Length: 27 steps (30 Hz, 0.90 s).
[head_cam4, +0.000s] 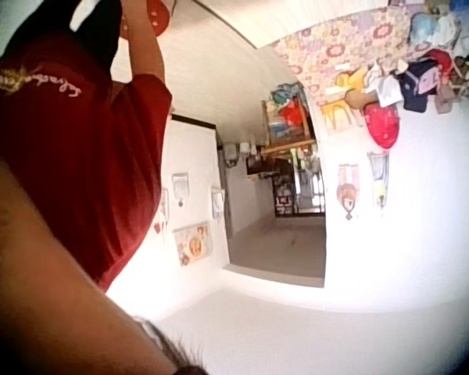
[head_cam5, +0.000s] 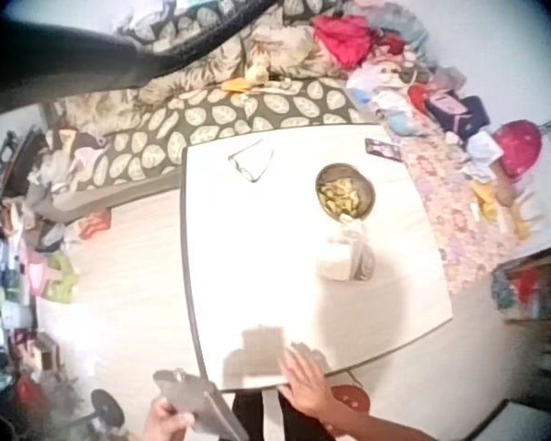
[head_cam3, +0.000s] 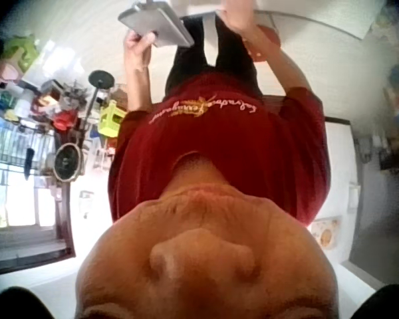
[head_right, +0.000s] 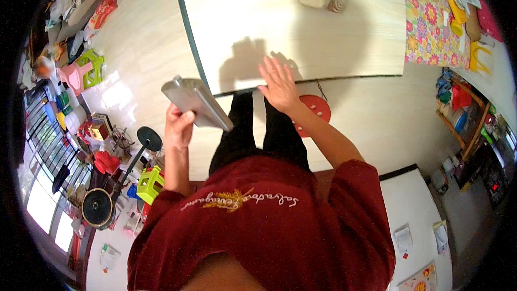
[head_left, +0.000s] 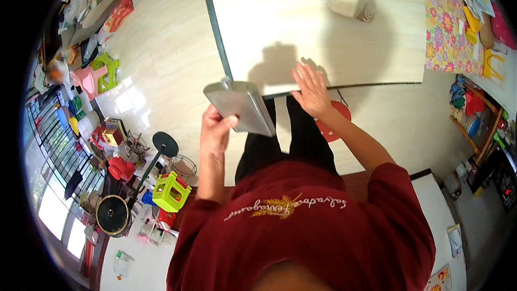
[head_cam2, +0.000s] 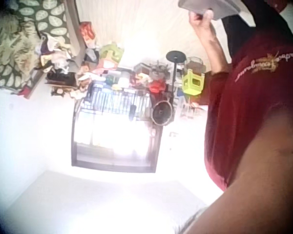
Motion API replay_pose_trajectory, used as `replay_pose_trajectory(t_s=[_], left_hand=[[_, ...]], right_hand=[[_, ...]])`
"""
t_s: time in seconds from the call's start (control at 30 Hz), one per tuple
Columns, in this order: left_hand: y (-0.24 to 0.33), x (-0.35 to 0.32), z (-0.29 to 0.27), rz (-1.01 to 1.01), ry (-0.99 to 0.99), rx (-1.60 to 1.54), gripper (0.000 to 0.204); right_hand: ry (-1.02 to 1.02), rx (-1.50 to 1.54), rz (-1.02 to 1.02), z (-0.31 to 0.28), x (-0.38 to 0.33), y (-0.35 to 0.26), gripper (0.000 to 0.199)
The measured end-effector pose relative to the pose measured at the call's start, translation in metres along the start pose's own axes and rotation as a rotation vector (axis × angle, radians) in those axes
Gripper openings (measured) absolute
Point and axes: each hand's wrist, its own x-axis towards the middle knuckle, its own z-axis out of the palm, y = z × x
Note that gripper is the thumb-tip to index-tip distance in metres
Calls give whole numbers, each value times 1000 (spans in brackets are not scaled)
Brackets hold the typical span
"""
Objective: The person moves papers on a desk, opens a metal flask to pour a pill into their hand, and wipes a table surface by hand.
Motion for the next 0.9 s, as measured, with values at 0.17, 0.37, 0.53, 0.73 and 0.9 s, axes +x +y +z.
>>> replay_pose_trajectory(t_s=[0.17,0.37,0.53,0.73,0.9], left_hand=[[-31,24,9,-133,-89,-72,46],[-56,38,-8,-176,-131,-117,46],[-44,55,-22,-165,-153,-77,44],[-40,70,-13,-158,-152,-143,42],[-30,76,-5,-180,-217,-159,45]], right_hand=[[-4,-319,-442,51,108,31,62],[-35,-209,-503,27,245,47,63],[478,-379,-231,-26,365,121,60],[390,-331,-217,1,355,74,72],[118,-166,-405,46,238,13,73]])
